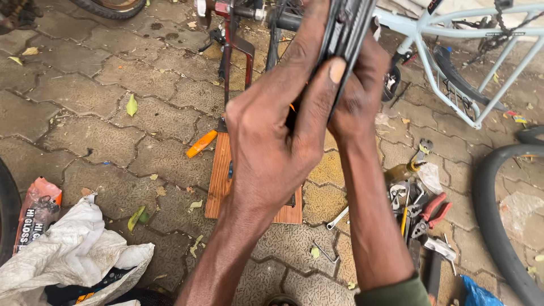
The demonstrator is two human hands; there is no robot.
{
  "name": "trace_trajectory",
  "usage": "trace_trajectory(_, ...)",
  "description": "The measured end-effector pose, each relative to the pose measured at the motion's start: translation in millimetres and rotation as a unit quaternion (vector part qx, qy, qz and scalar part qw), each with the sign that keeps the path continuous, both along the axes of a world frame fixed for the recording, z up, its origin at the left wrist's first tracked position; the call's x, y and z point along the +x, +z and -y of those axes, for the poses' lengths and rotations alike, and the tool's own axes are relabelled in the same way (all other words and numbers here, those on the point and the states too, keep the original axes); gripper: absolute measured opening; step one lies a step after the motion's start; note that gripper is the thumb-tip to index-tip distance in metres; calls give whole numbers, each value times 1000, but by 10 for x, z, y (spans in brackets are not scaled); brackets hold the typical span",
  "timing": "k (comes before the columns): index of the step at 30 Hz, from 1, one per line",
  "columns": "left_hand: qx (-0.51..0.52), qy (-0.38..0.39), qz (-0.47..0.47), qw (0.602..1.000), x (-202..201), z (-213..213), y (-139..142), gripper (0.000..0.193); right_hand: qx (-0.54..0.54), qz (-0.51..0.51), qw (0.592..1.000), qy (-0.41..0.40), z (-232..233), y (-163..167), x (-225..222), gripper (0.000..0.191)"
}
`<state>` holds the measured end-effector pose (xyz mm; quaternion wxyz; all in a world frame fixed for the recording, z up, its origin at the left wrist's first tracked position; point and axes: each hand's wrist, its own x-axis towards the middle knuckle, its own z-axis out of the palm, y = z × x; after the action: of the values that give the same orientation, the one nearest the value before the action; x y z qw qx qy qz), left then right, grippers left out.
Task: The person works on a bicycle wheel held in a repair stand, manipulating the tire and rim by hand and using a small tool on the rim area. They rotate the wheel, press and seat the tire against the rim, and pick up small parts and tools from the ground.
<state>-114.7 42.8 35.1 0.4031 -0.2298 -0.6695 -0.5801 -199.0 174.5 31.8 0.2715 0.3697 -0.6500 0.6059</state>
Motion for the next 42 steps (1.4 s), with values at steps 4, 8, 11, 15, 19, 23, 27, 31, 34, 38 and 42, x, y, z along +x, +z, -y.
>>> trace_trajectory(4, 7, 3, -23, 1000, 22, -15, 32, 32, 29, -51, 992, 109, -98, 56, -219, 33)
trace_trajectory(8, 20, 21, 37, 999, 33, -23, 84, 32, -109, 14, 989, 102, -37, -41, -246, 29)
trace_trajectory(11, 22, 18, 24, 999, 43, -18, 99, 33, -152, 36, 983, 95, 18, -102, -246, 27)
trace_trajectory(15, 24, 7, 36, 999, 55, -3, 127, 28, -175, 48, 979, 93, 35, -140, -240, 23)
trace_trajectory(19, 1, 16, 54, 998, 65, 36, 202, 16, -149, 44, 982, 110, 35, -109, -215, 20)
trace_trajectory(23, 21, -17, 38, 999, 55, 68, 243, 29, -109, 37, 982, 147, 22, 29, -220, 22)
trace_trajectory(27, -8, 10, 12, 1000, 55, 55, 173, 17, -136, 65, 976, 158, -2, 110, -194, 16)
trace_trajectory(31, 4, 6, 25, 1000, 53, 16, 78, 28, -121, 25, 985, 121, -30, 86, -157, 9)
trace_trajectory(34, -2, 18, 38, 999, 68, 10, 61, 25, -124, 29, 986, 105, -47, 64, -146, 14)
trace_trajectory(38, 6, -1, 49, 999, 109, 31, 130, 36, -142, 36, 982, 121, -32, 66, -129, 14)
trace_trajectory(42, -13, 19, 141, 990, 173, 45, 220, 41, -194, 73, 972, 107, 50, 62, -106, 16)
